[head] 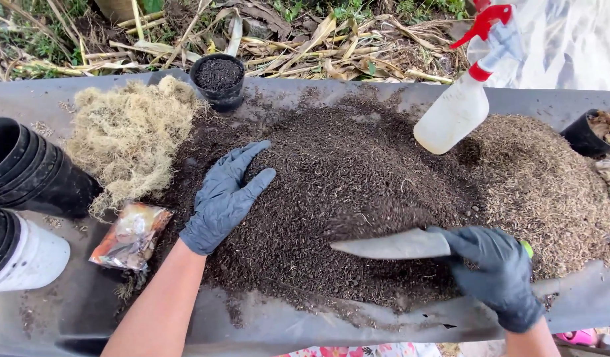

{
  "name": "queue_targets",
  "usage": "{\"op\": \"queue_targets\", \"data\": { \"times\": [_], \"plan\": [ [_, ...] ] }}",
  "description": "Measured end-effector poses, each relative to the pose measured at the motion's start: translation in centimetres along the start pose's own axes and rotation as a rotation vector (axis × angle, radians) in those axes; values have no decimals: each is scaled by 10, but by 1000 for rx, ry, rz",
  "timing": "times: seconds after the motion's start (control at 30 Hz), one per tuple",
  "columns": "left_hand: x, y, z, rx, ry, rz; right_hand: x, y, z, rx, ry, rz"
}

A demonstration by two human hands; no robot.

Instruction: Mixing soil on a table using hands and a trowel for gardening or planting.

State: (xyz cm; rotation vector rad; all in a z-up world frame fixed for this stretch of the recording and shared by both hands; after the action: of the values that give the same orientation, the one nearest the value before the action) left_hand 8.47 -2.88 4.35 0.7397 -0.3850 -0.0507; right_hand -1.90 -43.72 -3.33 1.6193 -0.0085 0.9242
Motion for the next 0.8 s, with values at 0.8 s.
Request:
{"op": "queue_targets", "data": {
  "times": [0.8],
  "plan": [
    [-97,-1,-56,456,420,16,-45,41,-17,-187,-1279,-597]
  ]
}}
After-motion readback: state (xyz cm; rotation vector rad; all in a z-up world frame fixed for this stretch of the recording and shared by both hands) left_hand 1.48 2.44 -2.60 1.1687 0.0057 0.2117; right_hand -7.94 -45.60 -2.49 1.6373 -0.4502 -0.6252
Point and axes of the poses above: each hand's wrist, its own x-axis towards the middle knuckle, its own y-axis out of the back of the hand, z = x × y, the point moved 10 cm from there along x, towards the middle knuckle, and after that the axes turned 9 degrees about x, right-handed, at the moved point
